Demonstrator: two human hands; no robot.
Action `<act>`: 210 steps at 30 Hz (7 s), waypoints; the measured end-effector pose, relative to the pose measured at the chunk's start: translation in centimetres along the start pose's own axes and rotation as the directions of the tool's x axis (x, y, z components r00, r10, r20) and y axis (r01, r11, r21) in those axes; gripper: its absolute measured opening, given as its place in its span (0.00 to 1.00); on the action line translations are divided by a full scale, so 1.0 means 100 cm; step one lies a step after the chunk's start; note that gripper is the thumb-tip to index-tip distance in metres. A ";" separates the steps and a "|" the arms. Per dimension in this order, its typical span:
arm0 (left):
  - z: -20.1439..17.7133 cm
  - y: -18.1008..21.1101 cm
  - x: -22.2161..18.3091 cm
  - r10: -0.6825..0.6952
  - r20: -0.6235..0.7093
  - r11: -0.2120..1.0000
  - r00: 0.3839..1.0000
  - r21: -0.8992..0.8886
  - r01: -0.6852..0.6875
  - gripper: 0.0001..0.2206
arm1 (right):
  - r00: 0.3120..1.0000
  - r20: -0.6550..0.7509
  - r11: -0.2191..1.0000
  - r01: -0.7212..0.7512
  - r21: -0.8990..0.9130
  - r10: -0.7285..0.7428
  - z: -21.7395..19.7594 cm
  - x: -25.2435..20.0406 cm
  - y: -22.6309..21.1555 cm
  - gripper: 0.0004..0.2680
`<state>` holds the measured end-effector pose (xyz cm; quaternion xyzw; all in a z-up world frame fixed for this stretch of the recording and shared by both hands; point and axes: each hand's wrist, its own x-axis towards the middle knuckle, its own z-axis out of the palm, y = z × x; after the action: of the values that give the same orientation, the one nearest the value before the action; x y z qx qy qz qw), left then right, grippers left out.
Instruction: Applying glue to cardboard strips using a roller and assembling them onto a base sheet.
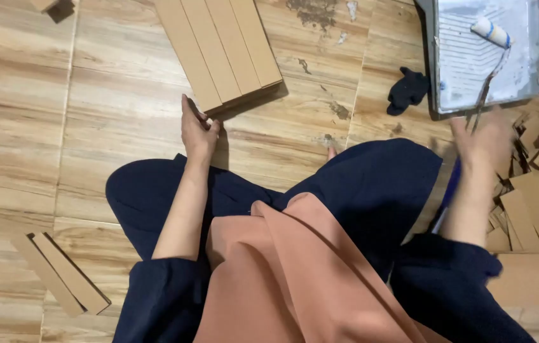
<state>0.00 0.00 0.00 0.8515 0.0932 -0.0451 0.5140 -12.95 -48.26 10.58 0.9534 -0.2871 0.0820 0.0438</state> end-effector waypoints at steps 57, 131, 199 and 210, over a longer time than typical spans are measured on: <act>-0.003 0.014 -0.013 0.070 0.084 0.994 0.994 0.077 -0.076 0.30 | 0.870 0.452 0.947 -0.287 0.143 0.196 -0.036 0.011 -0.024 0.23; -0.010 0.012 0.002 -0.290 0.184 0.869 0.939 -0.361 0.339 0.30 | 0.776 0.269 0.807 0.465 0.365 -0.570 -0.142 -0.165 -0.151 0.19; -0.009 0.001 0.005 -0.287 0.208 0.810 0.935 -0.469 0.353 0.29 | 0.707 0.306 0.769 0.569 0.291 -0.638 -0.139 -0.134 -0.202 0.20; 0.002 -0.010 0.012 -0.280 0.193 0.819 0.940 -0.463 0.339 0.29 | 0.659 0.200 0.684 0.653 0.326 -0.725 -0.132 -0.102 -0.244 0.18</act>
<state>0.99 0.40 -1.22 0.6628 0.2088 -0.1524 0.7027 -9.58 -20.74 20.82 0.9890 0.1063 -0.0613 -0.0830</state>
